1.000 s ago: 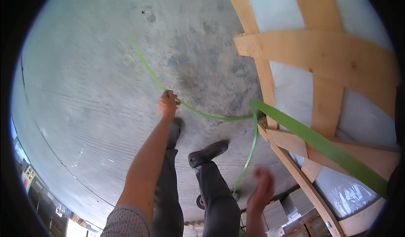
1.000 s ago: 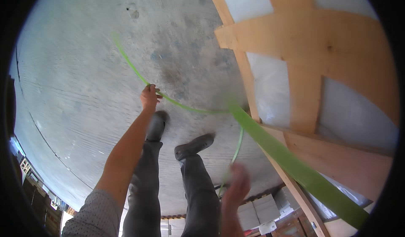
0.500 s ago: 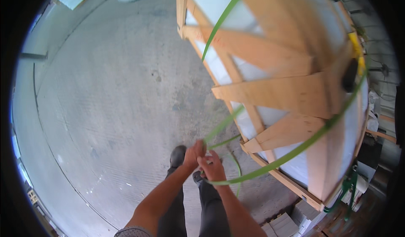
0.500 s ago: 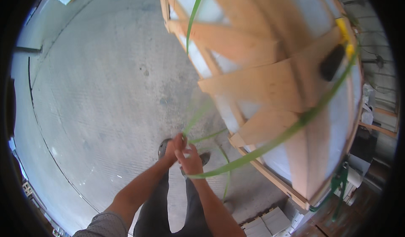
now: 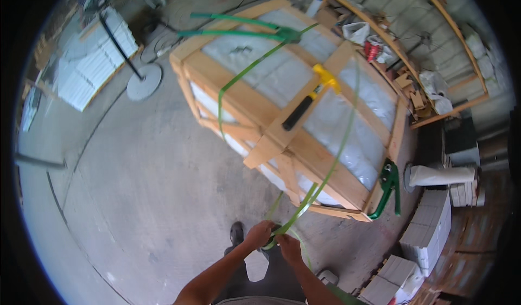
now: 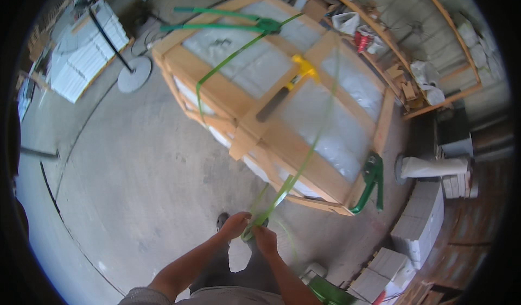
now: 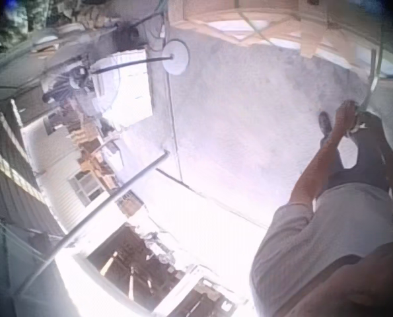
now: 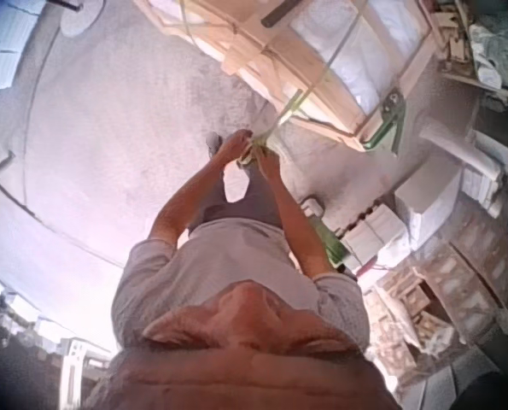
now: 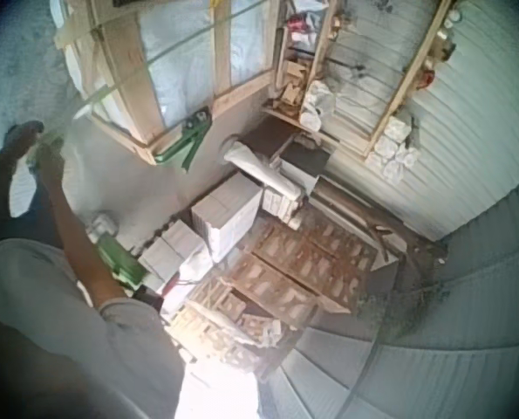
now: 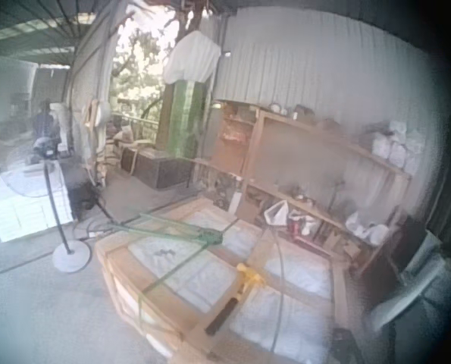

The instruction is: The person secures a wooden pallet wrapped in plastic using green straps and a manual tensioning tool. They loop the straps around the pallet, tighten them with the tool, and adjust the tension to ensure the load is firmly held.

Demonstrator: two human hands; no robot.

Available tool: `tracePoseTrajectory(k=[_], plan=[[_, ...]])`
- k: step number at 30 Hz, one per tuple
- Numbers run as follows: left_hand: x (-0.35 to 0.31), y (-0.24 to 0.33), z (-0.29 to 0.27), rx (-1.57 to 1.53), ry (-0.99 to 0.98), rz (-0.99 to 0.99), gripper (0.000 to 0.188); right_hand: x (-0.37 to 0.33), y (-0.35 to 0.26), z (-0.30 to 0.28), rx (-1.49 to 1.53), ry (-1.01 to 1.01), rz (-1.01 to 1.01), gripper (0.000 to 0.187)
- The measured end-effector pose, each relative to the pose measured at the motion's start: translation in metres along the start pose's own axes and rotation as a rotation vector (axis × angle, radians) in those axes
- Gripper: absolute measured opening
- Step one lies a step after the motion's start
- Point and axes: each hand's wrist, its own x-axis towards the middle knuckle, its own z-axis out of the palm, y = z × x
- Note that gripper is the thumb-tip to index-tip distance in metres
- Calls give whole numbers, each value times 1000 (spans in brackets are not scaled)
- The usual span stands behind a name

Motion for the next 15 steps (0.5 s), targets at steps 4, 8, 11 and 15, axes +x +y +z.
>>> tracePoseTrajectory(k=[4, 8, 11, 15], plan=[[1, 92, -10, -162, 17, 82, 32, -18, 18, -11, 67, -94, -219, 30], [15, 161, -14, -175, -87, 15, 33, -29, -4, -39, -212, -110, -502, 23], [46, 178, -9, -186, 14, 179, 32, -42, -25, -72, -343, -138, -442, 23], [69, 251, -25, -446, 62, 35, 28, -41, -26, -117, -11, -199, -196, 32]])
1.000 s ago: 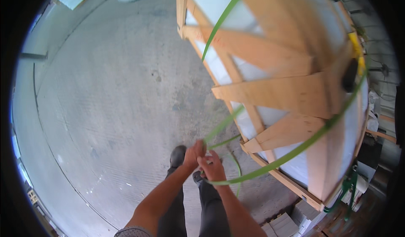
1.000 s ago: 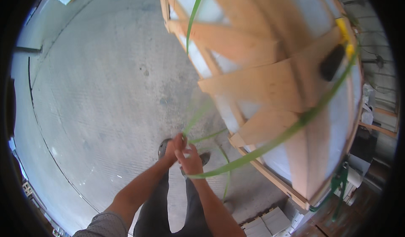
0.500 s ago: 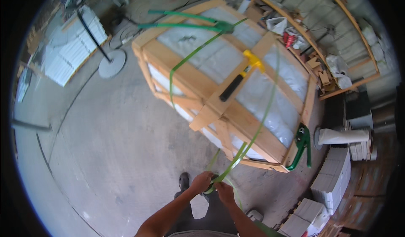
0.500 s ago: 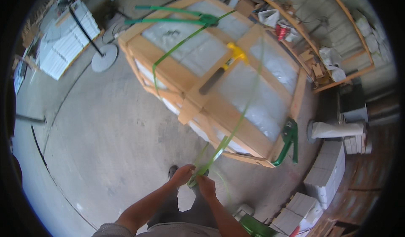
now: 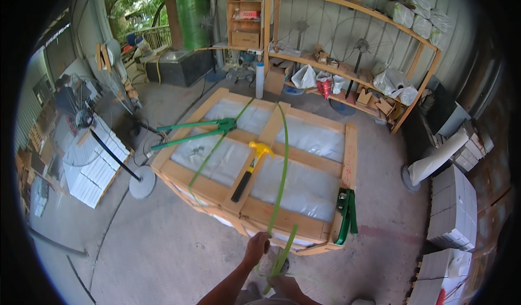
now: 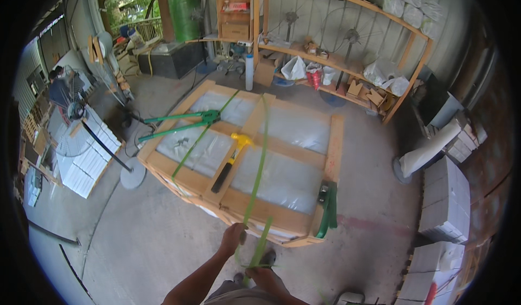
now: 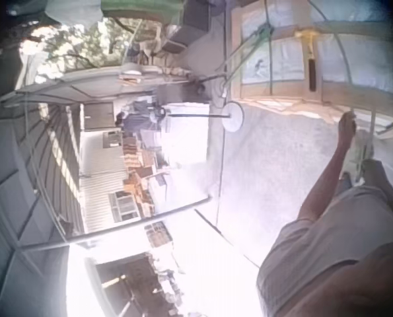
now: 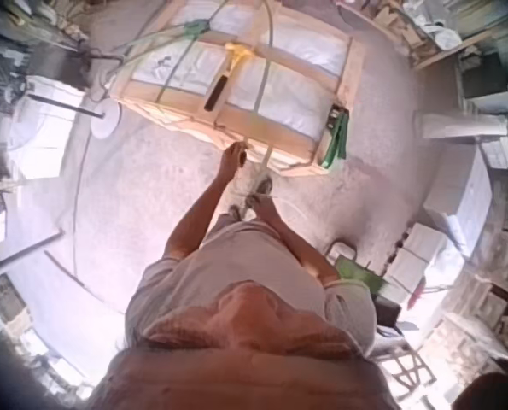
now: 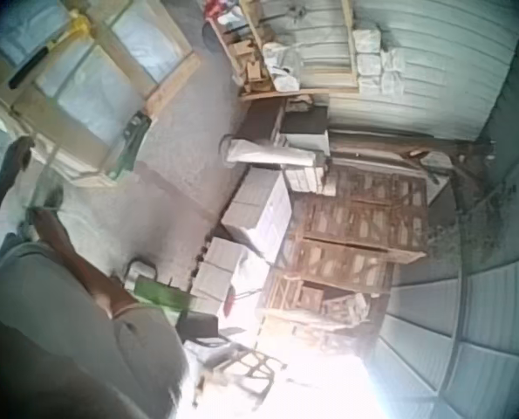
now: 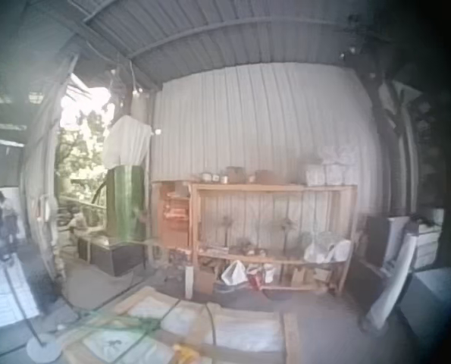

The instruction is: The person secures a wooden pallet wrapped in plastic using green straps and a manual tensioning tool. They loop the straps around the pallet, tighten them with the tool, and adjust the tension to ensure the load is firmly held.

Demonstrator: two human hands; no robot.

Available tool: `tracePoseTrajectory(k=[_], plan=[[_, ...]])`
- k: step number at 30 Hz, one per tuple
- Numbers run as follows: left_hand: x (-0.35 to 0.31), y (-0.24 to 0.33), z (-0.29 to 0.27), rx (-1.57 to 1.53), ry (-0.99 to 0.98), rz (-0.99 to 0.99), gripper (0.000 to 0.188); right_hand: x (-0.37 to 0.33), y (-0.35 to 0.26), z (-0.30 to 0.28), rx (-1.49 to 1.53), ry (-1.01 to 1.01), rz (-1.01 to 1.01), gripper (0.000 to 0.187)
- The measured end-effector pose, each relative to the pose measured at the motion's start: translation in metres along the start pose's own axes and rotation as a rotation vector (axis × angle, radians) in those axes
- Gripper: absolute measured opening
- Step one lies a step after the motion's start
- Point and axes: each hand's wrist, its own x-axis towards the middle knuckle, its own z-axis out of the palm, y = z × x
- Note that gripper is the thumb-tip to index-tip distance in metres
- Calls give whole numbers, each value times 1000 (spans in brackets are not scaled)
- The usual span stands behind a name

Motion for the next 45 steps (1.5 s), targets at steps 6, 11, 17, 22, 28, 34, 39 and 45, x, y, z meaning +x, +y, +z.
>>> tracePoseTrajectory(k=[6, 11, 17, 22, 28, 34, 39, 45], plan=[[122, 40, 7, 235, 152, 341, 19, -18, -43, -83, 180, 52, 126, 41], [223, 154, 61, -241, 73, 365, 11, -3, 12, -78, 77, 382, -128, 29], [300, 111, 37, 532, 118, 511, 27, -3, -32, -89, 349, 404, -6, 29], [297, 94, 36, 175, -97, -170, 29, 14, -10, -78, 358, 633, -31, 30], [221, 112, 21, 9, -304, -196, 25, 71, -3, -36, 453, 730, 47, 27], [134, 79, -36, -107, -499, -223, 24, 83, -84, -69, 503, 531, 139, 28], [78, 62, -49, 15, -474, -364, 29, 101, -101, -89, 593, 492, 37, 34], [53, 50, -17, 197, -218, -275, 32, 109, -92, -86, 661, 308, 90, 43]])
